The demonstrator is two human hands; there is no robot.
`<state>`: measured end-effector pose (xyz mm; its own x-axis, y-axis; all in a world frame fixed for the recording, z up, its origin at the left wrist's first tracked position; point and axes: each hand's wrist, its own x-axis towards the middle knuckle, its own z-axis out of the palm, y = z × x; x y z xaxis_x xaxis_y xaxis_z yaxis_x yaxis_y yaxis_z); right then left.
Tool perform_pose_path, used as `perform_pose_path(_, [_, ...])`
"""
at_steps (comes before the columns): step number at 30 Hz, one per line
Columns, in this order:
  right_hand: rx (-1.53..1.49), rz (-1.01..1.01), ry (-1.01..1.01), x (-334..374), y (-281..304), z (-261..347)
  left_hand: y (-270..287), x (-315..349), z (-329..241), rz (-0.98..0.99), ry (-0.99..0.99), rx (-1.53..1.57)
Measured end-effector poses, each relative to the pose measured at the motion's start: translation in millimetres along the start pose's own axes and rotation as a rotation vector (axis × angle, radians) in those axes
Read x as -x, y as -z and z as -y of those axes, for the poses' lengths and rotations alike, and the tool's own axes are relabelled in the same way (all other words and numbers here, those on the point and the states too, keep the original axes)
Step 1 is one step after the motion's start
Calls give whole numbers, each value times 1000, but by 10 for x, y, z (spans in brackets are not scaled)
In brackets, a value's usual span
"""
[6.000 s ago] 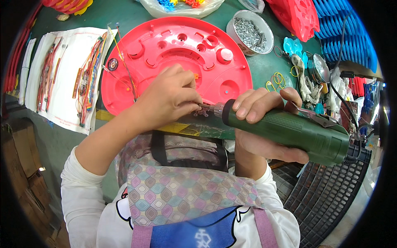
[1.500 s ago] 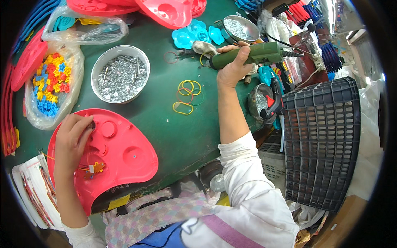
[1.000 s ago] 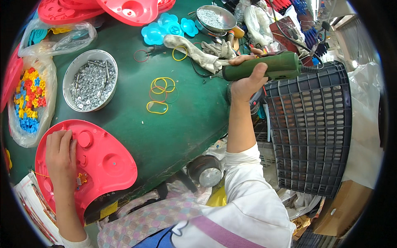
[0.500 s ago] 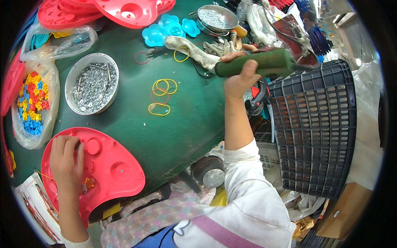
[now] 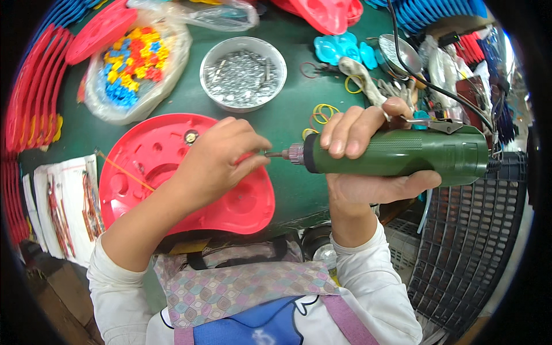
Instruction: The person assembles small plastic components into a red plastic base. They place colorful star-shaped pieces into recesses, insert a small motor, and use a green electric screwdriver to secure parts with screws. The person repeats this process for multiple units.
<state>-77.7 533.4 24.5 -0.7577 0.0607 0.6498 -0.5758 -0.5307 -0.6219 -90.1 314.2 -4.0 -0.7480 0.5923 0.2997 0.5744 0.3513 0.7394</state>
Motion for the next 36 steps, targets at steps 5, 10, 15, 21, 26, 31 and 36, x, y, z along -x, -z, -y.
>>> perform_pose_path(5, [16, 87, -8, 119, -176, -242, 108, 280, 110, -12, -104, -231])
perform_pose_path(10, [14, 80, -33, 240, -333, -237, 98, 429, 187, -56, -241, -342])
perform_pose_path(15, [-13, 97, -45, 390, -395, -116, 56, 519, 165, -63, -406, -416])
perform_pose_path(21, [0, 112, -178, 691, -390, -47, 105, 632, 156, 105, -485, -386])
perform_pose_path(26, [72, 103, -191, 781, -349, -147, 88, 670, 221, 228, -396, -299])
perform_pose_path(31, [90, 102, -173, 819, -356, -221, 76, 677, 216, 234, -363, -292])
perform_pose_path(36, [111, 80, -242, 841, -412, -192, 75, 682, 228, 221, -362, -291])
